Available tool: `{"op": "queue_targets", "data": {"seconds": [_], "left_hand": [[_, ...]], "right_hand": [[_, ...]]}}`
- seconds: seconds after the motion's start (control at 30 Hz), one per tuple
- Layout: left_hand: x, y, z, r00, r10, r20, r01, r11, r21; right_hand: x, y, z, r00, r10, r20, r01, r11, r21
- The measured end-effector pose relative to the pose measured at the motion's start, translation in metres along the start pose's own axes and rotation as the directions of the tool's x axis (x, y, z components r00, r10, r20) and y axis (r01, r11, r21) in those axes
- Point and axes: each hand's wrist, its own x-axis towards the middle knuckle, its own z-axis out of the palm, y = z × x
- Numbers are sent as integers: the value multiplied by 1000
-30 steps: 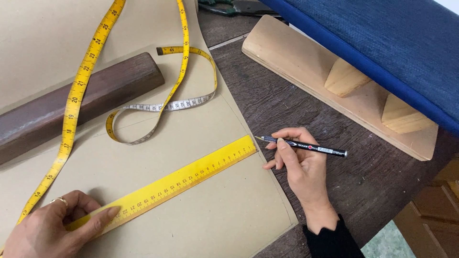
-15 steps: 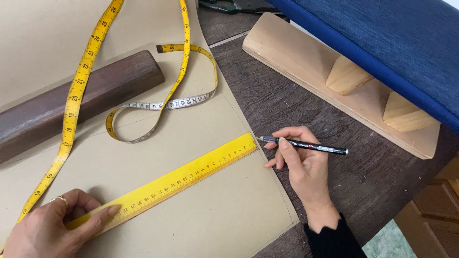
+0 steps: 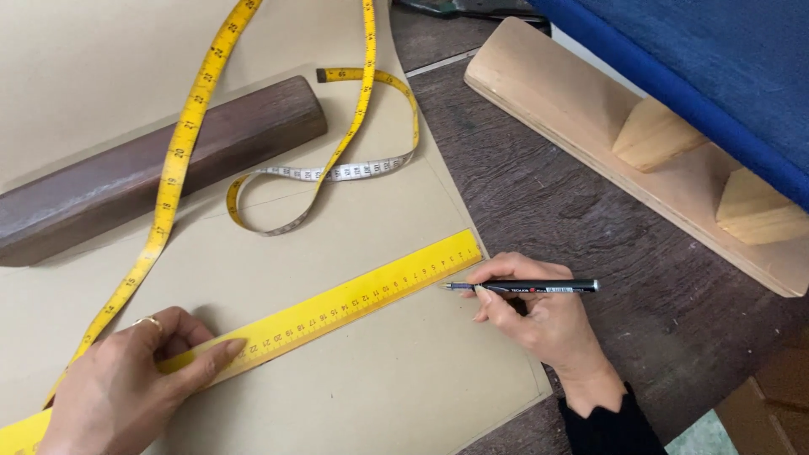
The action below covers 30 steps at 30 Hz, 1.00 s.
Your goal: The person is measuring an orange garment sleeve and marking dimensions on pattern paper using a ruler, measuring tape, and a pen.
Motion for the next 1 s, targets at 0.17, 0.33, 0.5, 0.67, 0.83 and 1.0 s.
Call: {"op": "queue_targets", "data": {"seconds": [0.17,0.33,0.5,0.67,0.83,1.0], "left_hand": [[-5,4,-5,1000,18,21,-18,1000,20],[-6,3,-4,999,40,8,-40,999,-15],[-5,1,-2,998,65,-11,-65,998,-5],[-5,1,-2,998,56,-5,-56,998,2],[-5,2,-3,999,42,1,-42,999,15],[-5,2,-3,999,44,-1,-44,999,22]], "right_hand": [[0,0,1,1000,5,7,-5,998,-55],[0,2,1,1000,5,17,-4,998,-70],[0,2,1,1000,-8,22,10,995,-97],[1,-1,1,1000,13,25,-11,997,-73],[0,4,1,999,-6,33,9,997,-72],[0,4,0,999,-23,41,26,997,-78]]}}
